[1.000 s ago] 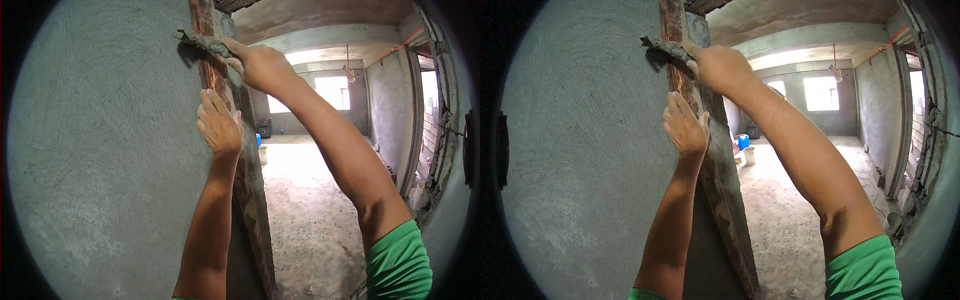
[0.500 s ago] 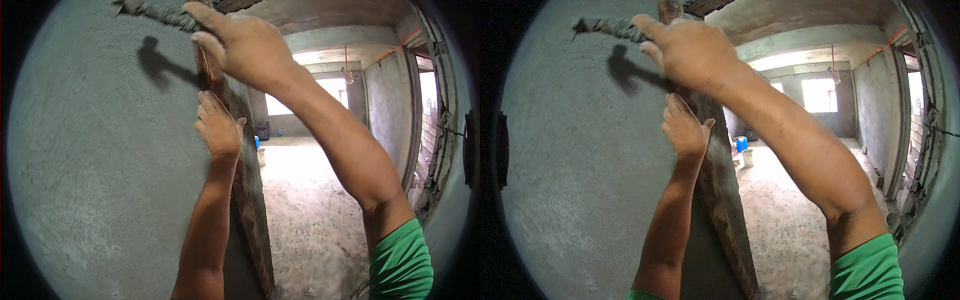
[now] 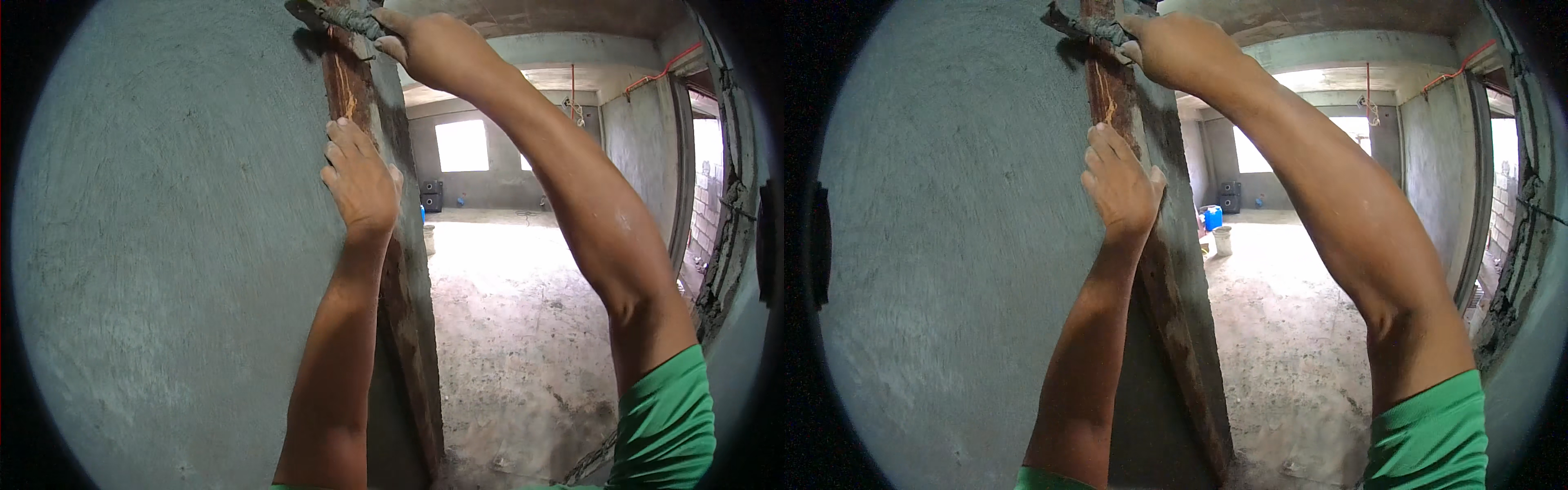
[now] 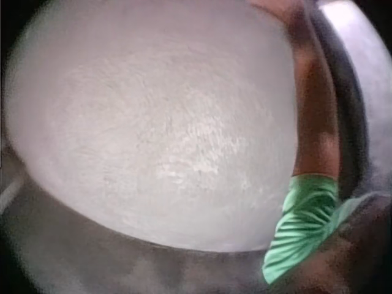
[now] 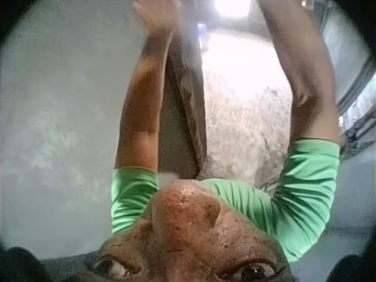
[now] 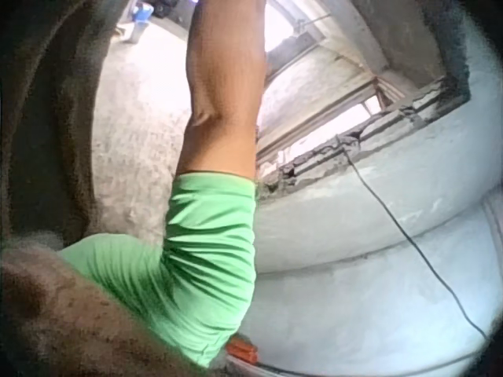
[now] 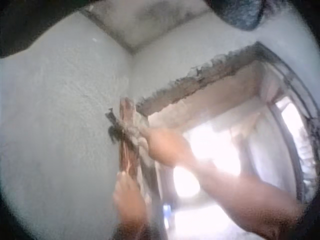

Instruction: The person positions a wooden plank along the corner of a concrete wall, hammers nails into the wood using a hammer, checks the alignment along the plank with a plumb line string, and hammers additional nails into the plank.

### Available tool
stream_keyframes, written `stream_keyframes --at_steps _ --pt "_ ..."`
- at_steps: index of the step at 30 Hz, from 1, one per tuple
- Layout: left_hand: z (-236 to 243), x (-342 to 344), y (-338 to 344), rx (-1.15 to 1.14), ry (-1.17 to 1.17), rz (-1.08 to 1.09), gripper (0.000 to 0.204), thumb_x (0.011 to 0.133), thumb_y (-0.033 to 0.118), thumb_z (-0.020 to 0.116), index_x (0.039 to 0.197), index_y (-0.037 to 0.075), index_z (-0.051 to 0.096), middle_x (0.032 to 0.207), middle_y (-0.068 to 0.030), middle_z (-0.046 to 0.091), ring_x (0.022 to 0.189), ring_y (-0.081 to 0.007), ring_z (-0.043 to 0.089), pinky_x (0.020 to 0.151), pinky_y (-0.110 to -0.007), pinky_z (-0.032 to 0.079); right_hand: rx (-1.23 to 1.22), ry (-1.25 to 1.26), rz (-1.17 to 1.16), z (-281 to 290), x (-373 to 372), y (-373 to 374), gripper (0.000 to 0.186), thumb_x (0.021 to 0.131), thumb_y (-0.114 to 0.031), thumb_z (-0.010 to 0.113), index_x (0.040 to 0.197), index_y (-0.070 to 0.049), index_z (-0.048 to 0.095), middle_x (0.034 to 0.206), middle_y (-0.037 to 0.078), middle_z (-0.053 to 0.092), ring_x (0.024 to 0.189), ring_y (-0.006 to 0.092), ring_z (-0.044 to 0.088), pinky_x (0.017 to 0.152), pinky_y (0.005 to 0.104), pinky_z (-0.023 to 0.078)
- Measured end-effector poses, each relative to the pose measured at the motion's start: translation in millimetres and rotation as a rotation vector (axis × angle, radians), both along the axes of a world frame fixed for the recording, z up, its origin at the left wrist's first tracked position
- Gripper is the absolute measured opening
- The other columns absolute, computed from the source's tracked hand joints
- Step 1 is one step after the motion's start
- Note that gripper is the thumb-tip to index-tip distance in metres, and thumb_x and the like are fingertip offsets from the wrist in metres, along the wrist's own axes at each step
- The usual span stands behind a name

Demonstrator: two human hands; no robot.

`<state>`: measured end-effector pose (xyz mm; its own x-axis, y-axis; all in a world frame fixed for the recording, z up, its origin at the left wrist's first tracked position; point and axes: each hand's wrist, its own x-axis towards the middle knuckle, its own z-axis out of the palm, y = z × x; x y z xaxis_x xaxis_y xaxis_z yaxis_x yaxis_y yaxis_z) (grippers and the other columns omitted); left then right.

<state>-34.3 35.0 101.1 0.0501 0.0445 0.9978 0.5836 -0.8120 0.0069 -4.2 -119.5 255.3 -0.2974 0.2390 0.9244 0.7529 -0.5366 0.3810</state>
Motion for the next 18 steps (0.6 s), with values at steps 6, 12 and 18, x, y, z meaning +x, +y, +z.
stream_keyframes --at_steps 6,12,18 --pt "-3.0 6.9 7.9 0.013 -0.013 0.048 0.110 0.076 0.039 0.084 0.152 -0.012 0.024 0.153 -0.0277 0.036 0.130 -0.0378 0.047 0.098 -0.048 0.045 0.116 0.002 0.310 -42.7 7.2 -21.6 0.042 0.104 -0.037 0.055 0.135 -0.009 0.058 0.077 0.011 0.066 0.068 0.0248 0.065 0.068 0.0394 0.055" --pt "-0.8 4.3 3.2 -0.046 0.027 0.019 0.116 0.080 0.046 0.083 0.154 -0.012 0.017 0.156 -0.0302 0.029 0.140 -0.0430 0.037 0.105 -0.054 0.040 0.090 0.633 0.717 -114.9 59.1 -16.8 0.052 0.099 -0.042 0.062 0.128 0.000 0.062 0.113 0.028 0.069 0.108 0.0441 0.067 0.093 0.0460 0.052" --pt "-2.2 18.8 -2.0 0.009 0.021 0.150 0.117 0.082 0.049 0.079 0.157 -0.010 0.011 0.157 -0.0328 0.024 0.150 -0.0493 0.020 0.114 -0.061 0.026 0.174 0.894 1.138 -150.5 109.0 0.5 0.038 0.101 -0.033 0.061 0.112 0.003 0.064 0.080 0.011 0.065 0.067 0.0171 0.062 0.063 0.0336 0.048"
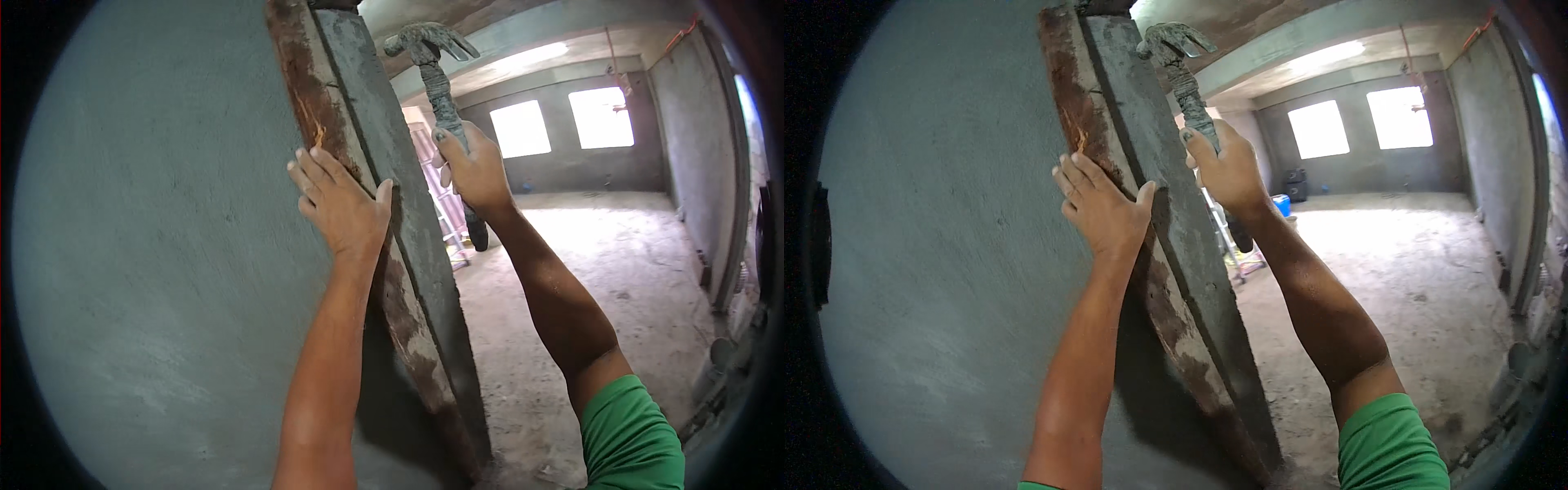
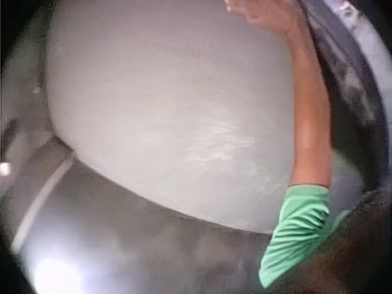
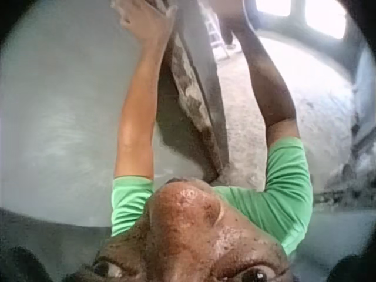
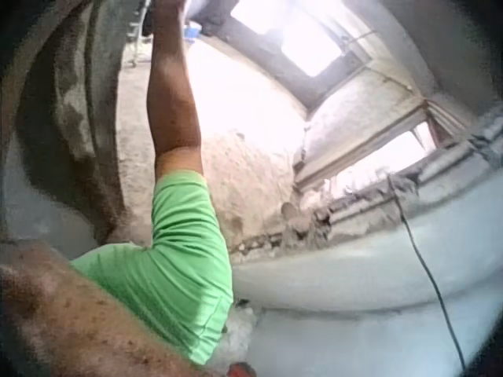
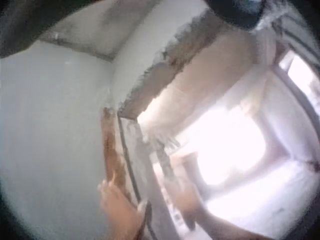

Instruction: The person positions a wooden plank along the corner of a concrete wall, hammers nails into the wood using a hammer, checks the alignment along the plank with a plumb line string, and hammers additional nails into the plank.

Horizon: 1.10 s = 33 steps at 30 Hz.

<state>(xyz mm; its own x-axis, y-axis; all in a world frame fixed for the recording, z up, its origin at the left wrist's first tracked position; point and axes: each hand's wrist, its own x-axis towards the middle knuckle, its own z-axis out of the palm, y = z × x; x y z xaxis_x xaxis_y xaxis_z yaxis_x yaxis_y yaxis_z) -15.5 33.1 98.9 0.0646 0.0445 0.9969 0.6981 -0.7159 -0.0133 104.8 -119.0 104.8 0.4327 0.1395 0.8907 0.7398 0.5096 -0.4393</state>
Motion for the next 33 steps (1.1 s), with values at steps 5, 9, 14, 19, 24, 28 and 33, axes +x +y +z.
stream_keyframes --at_steps 5,9,14,19,24,28,33 --pt "1.2 16.4 1.5 0.023 0.012 0.179 0.113 0.082 0.045 0.078 0.156 -0.009 0.013 0.156 -0.0328 0.026 0.149 -0.0489 0.023 0.113 -0.059 0.026 -0.052 0.070 0.123 -12.3 42.2 -2.1 0.048 0.100 -0.036 0.065 0.117 0.009 0.063 0.086 0.019 0.070 0.076 0.0231 0.069 0.073 0.0366 0.054" --pt "-0.8 15.9 10.3 0.153 -0.015 0.299 0.108 0.082 0.045 0.077 0.157 -0.005 0.019 0.152 -0.0318 0.031 0.143 -0.0467 0.032 0.109 -0.058 0.030 0.118 -0.121 -0.058 -41.0 85.0 17.8 0.055 0.097 -0.038 0.067 0.126 0.009 0.061 0.103 0.031 0.071 0.100 0.0402 0.073 0.087 0.0427 0.055" --pt "-2.4 14.3 16.7 0.223 0.041 0.382 0.106 0.086 0.046 0.073 0.160 -0.004 0.016 0.150 -0.0344 0.033 0.136 -0.0471 0.040 0.108 -0.059 0.032 0.079 -0.100 0.161 -83.5 132.4 25.0 0.052 0.096 -0.035 0.069 0.128 0.005 0.061 0.094 0.025 0.074 0.092 0.0330 0.075 0.082 0.0395 0.055" --pt "-1.7 16.5 14.4 0.107 0.043 0.434 0.107 0.086 0.048 0.070 0.160 -0.003 0.012 0.152 -0.0356 0.029 0.138 -0.0490 0.038 0.111 -0.062 0.030 0.016 -0.039 0.348 -109.2 156.6 53.9 0.050 0.096 -0.031 0.070 0.129 0.006 0.060 0.091 0.022 0.075 0.085 0.0228 0.075 0.076 0.0345 0.056" --pt "-1.1 21.6 8.1 0.017 0.029 0.406 0.108 0.087 0.048 0.070 0.161 -0.002 0.010 0.155 -0.0350 0.026 0.140 -0.0511 0.034 0.112 -0.063 0.030 0.047 -0.067 0.385 -114.5 161.1 72.2 0.048 0.098 -0.029 0.068 0.129 0.007 0.060 0.096 0.022 0.075 0.087 0.0229 0.075 0.077 0.0344 0.056" --pt "-1.8 19.2 10.9 0.025 0.031 0.394 0.108 0.087 0.047 0.071 0.161 -0.002 0.010 0.156 -0.0341 0.026 0.142 -0.0495 0.033 0.113 -0.062 0.030 0.019 -0.099 0.392 -110.1 160.2 68.5 0.050 0.098 -0.031 0.069 0.128 0.007 0.060 0.099 0.022 0.075 0.088 0.0234 0.075 0.079 0.0347 0.056" --pt "-0.9 14.4 5.3 0.042 0.034 0.340 0.108 0.088 0.051 0.071 0.160 -0.002 0.011 0.157 -0.0345 0.024 0.144 -0.0497 0.030 0.116 -0.063 0.025 -0.089 -0.083 0.478 -105.1 149.6 62.3 0.050 0.098 -0.033 0.067 0.128 0.007 0.060 0.101 0.023 0.075 0.095 0.0270 0.074 0.087 0.0368 0.054"
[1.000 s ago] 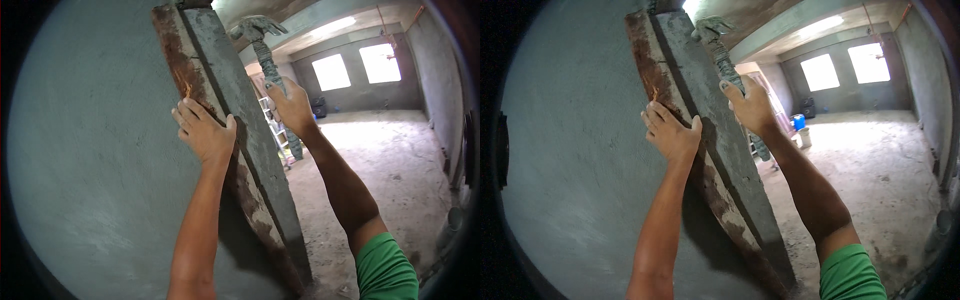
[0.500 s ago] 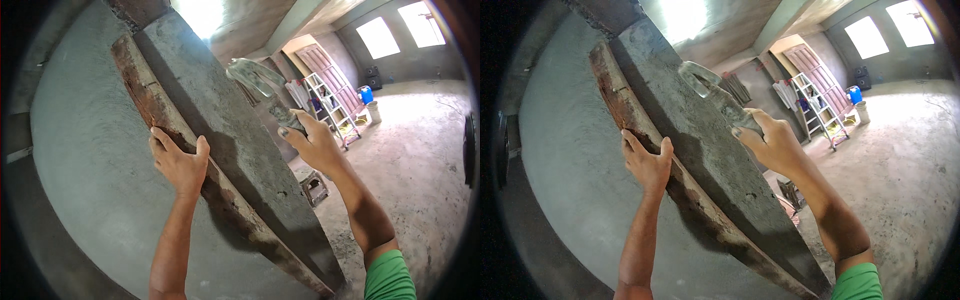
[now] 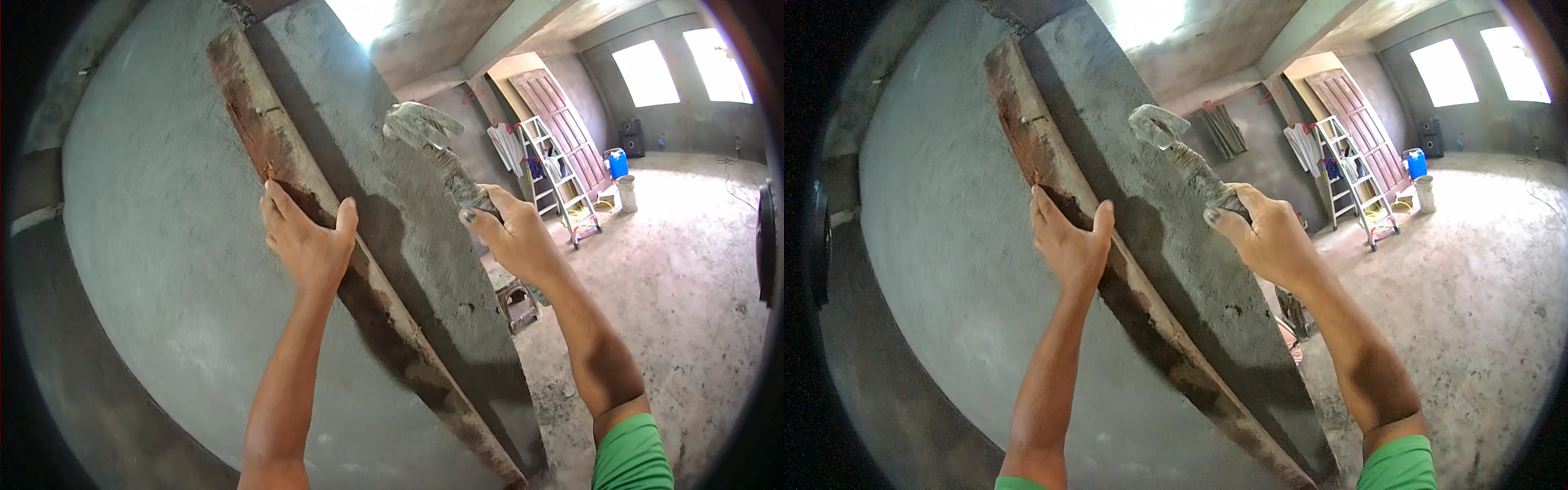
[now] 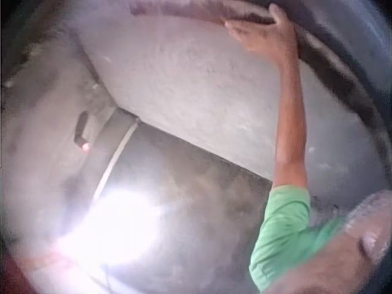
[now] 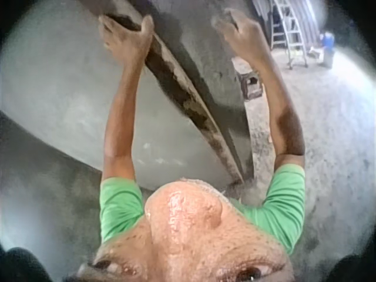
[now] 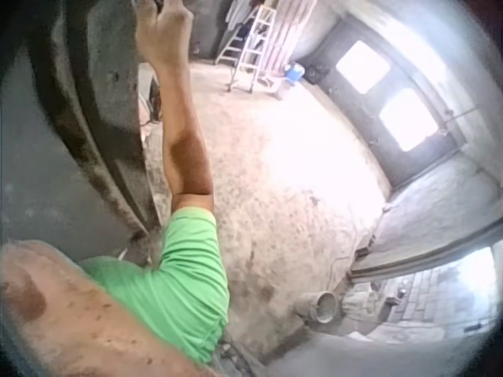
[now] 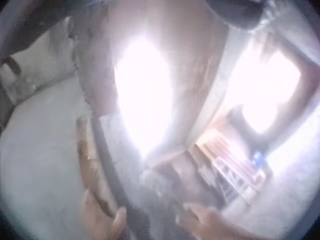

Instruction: The person positions a wooden plank along the corner of a concrete wall, hammers nails into the wood using a hammer, checks the alignment along the plank with a plumb line string, and hammers additional nails into the plank.

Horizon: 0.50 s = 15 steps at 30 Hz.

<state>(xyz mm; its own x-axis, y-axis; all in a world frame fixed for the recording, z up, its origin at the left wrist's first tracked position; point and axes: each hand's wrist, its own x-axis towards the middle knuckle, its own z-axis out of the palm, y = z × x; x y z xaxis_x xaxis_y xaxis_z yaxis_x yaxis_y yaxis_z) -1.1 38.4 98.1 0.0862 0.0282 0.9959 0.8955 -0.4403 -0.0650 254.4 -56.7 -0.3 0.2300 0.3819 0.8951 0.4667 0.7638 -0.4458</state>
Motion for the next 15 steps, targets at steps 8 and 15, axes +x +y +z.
stream_keyframes --at_steps 8,15 --pt "3.5 4.5 -7.8 -0.061 -0.040 -0.064 0.111 0.080 0.045 0.079 0.157 -0.005 0.017 0.152 -0.0337 0.030 0.145 -0.0493 0.030 0.112 -0.063 0.026 -0.305 0.078 0.045 11.3 -36.7 -14.5 0.050 0.101 -0.042 0.059 0.116 0.005 0.063 0.082 0.011 0.066 0.068 0.0190 0.067 0.064 0.0336 0.055" --pt "3.2 7.3 -12.4 -0.038 -0.092 -0.254 0.106 0.077 0.037 0.083 0.156 -0.002 0.023 0.151 -0.0326 0.033 0.146 -0.0484 0.029 0.110 -0.067 0.026 -0.333 0.211 0.164 30.3 -72.1 -37.3 0.046 0.103 -0.044 0.056 0.110 0.002 0.060 0.074 0.003 0.056 0.052 0.0091 0.055 0.041 0.0262 0.045"
